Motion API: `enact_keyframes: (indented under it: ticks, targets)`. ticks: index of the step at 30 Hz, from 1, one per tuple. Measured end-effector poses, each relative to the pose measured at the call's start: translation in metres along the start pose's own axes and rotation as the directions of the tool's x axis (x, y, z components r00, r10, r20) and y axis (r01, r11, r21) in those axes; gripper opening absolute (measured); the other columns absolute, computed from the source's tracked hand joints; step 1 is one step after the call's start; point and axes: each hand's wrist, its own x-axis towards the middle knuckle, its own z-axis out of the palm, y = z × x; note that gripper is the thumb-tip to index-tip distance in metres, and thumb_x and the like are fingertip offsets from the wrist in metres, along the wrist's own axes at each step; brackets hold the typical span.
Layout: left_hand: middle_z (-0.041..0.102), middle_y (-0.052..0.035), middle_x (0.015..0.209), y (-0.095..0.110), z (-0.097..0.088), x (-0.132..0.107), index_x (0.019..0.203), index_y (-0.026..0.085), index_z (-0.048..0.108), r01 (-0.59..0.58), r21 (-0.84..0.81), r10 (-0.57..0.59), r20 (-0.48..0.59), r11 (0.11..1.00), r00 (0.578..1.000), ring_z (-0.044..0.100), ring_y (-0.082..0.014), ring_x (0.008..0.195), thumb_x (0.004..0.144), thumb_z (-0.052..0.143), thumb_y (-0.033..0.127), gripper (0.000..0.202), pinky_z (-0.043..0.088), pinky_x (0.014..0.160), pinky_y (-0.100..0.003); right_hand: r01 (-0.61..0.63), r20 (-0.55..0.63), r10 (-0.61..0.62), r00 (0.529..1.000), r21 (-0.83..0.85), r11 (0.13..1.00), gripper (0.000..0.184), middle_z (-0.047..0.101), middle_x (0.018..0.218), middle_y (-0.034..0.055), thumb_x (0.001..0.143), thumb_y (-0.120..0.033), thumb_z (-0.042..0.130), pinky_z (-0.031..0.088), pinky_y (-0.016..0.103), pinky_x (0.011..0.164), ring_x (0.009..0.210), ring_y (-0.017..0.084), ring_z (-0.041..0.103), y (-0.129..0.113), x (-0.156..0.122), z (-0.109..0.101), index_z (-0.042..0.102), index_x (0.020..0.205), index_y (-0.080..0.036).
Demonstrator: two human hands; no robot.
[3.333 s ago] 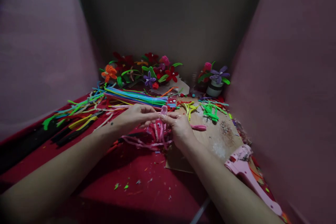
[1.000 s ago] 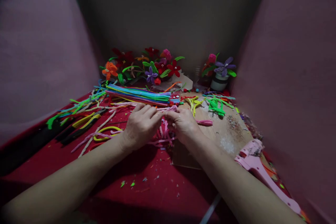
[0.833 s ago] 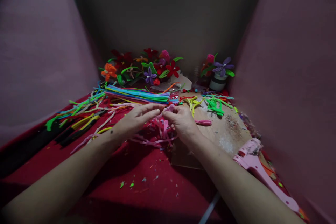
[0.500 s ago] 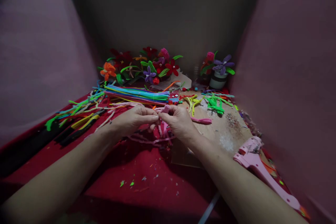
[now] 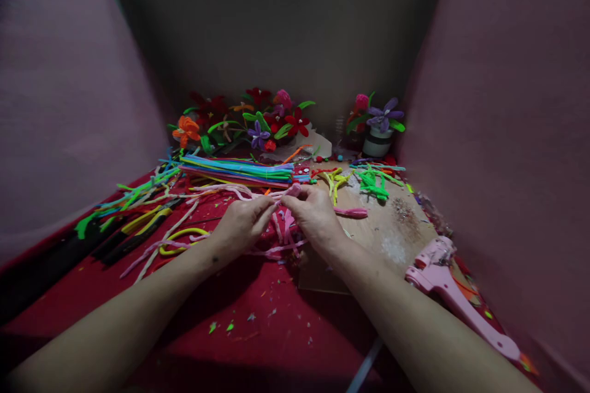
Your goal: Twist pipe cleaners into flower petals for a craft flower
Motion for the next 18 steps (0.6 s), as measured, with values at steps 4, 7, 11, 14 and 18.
enact_keyframes:
  ticks: [4, 7, 11, 14, 18]
  targets:
    - [0.051, 0.0010, 0.056, 0.007, -0.007, 0.002, 0.066, 0.016, 0.056, 0.016, -0.233, 0.003, 0.080, 0.972, 0.997, 0.044, -0.0097, 0.052, 0.085, 0.040, 0.023, 0.026, 0.032, 0.053, -0.021, 0.101, -0.062, -0.108, 0.992, -0.110, 0.989, 0.020, 0.050, 0.054, -0.0031, 0.065, -0.032, 0.065, 0.033, 0.023, 0.050, 0.052, 0.009, 0.042, 0.000, 0.000, 0.000, 0.055, 0.058, -0.016]
    - [0.048, 0.0024, 0.053, 0.010, -0.010, 0.003, 0.060, 0.017, 0.052, 0.040, -0.307, 0.002, 0.136, 0.951, 0.991, 0.042, -0.0093, 0.051, 0.084, 0.042, 0.024, 0.027, 0.032, 0.052, -0.020, 0.149, -0.134, -0.175, 0.975, -0.185, 0.971, 0.020, 0.051, 0.054, -0.0023, 0.067, -0.031, 0.065, 0.037, 0.025, 0.054, 0.055, 0.011, 0.045, 0.004, 0.002, -0.001, 0.055, 0.057, -0.017]
    - [0.047, 0.0033, 0.050, -0.003, -0.013, 0.006, 0.065, 0.016, 0.057, 0.116, -0.399, -0.067, 0.134, 0.910, 0.989, 0.041, -0.0091, 0.048, 0.083, 0.043, 0.032, 0.028, 0.031, 0.049, -0.020, 0.256, -0.136, -0.310, 0.941, -0.316, 0.914, 0.015, 0.057, 0.066, 0.0023, 0.076, -0.028, 0.057, 0.042, 0.028, 0.063, 0.065, 0.015, 0.052, 0.002, -0.001, 0.001, 0.059, 0.066, -0.017]
    - [0.051, 0.0028, 0.050, -0.018, -0.016, 0.010, 0.070, 0.015, 0.062, 0.178, -0.373, -0.164, 0.068, 0.911, 0.984, 0.044, -0.0100, 0.047, 0.082, 0.045, 0.034, 0.028, 0.033, 0.050, -0.021, 0.443, -0.112, -0.605, 0.789, -0.579, 0.684, 0.022, 0.058, 0.091, 0.0098, 0.083, -0.027, 0.050, 0.043, 0.032, 0.072, 0.083, 0.020, 0.053, -0.004, -0.011, 0.006, 0.061, 0.098, -0.016]
    - [0.061, -0.0010, 0.063, -0.020, -0.013, 0.022, 0.072, 0.015, 0.066, 0.154, -0.333, -0.139, 0.066, 0.930, 0.988, 0.054, -0.0139, 0.063, 0.079, 0.048, 0.032, 0.025, 0.040, 0.061, -0.023, 0.692, 0.231, -0.796, 0.560, -0.659, 0.295, 0.020, 0.059, 0.079, 0.0081, 0.088, -0.023, 0.042, 0.041, 0.030, 0.068, 0.077, 0.017, 0.053, -0.007, -0.024, 0.012, 0.060, 0.091, -0.015]
